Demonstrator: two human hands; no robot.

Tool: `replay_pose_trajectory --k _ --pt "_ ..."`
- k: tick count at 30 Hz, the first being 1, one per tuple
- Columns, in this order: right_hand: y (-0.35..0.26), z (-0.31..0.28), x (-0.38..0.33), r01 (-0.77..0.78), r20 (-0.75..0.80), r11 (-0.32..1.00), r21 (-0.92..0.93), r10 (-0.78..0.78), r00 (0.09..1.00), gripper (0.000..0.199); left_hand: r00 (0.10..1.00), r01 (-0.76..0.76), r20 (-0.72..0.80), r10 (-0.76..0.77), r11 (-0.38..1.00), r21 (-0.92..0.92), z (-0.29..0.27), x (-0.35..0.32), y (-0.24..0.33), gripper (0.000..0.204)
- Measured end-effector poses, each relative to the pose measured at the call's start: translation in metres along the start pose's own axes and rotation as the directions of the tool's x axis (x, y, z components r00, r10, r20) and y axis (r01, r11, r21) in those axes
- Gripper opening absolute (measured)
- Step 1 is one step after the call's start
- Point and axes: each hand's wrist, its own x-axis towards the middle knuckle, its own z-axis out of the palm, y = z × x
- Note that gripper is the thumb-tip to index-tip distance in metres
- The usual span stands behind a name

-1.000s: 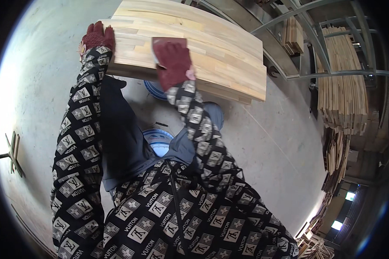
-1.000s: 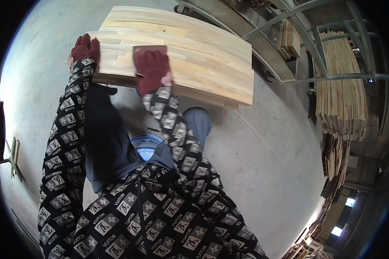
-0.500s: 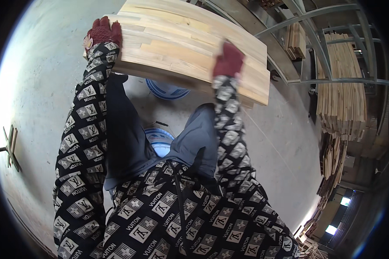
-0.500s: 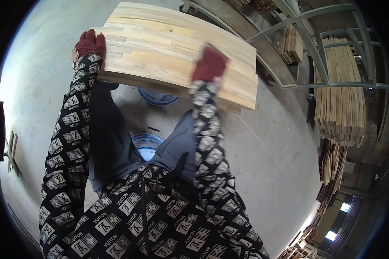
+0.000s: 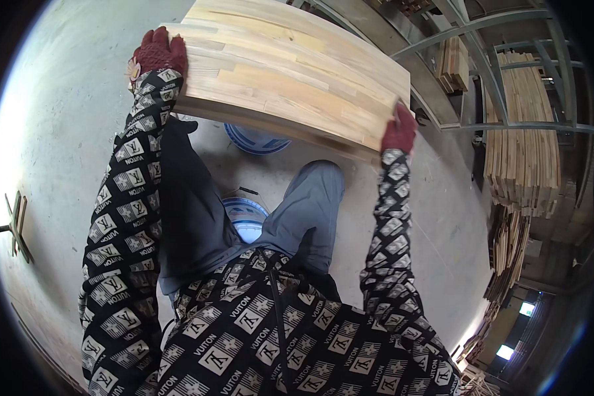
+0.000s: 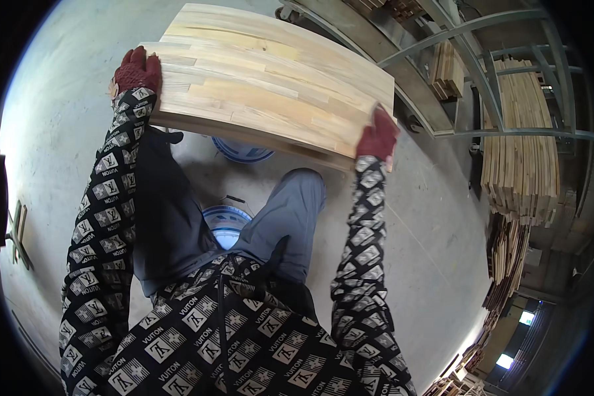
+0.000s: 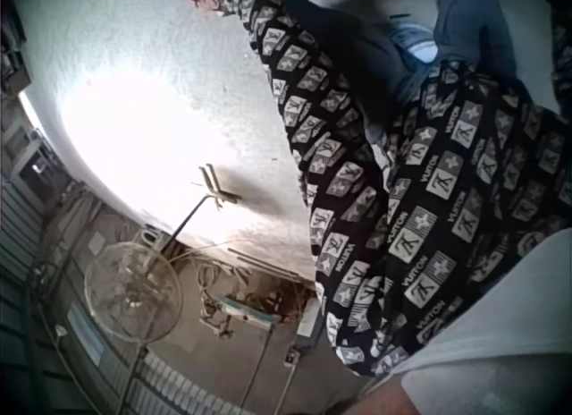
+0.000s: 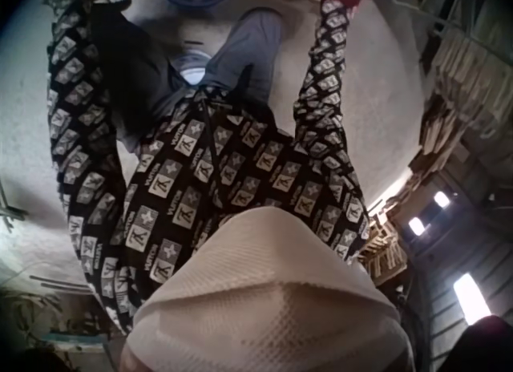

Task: Sanding a wooden board manually with a piece of sandpaper.

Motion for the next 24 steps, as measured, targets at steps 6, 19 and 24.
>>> replay_pose_trajectory --k 6,19,24 --pt "-0.038 0.046 0.02 -0.057 -0.184 0.995 -0.086 0.041 0.982 0.033 0.999 0.022 0.043 -0.023 0.999 0.028 -0.011 -0.002 0.006 0.067" --pt "-0.075 0.056 0.032 0.187 0.067 0.98 0.065 -0.191 0.979 0.046 1.0 -0.021 0.008 0.021 0.999 -0.033 0.009 0.007 -0.005 0.064" --pt "0.04 0.001 0.023 -0.058 -0.033 0.996 -0.064 0.056 0.998 0.048 1.0 0.003 0.007 -0.003 1.0 0.003 0.001 0.003 -0.001 0.064"
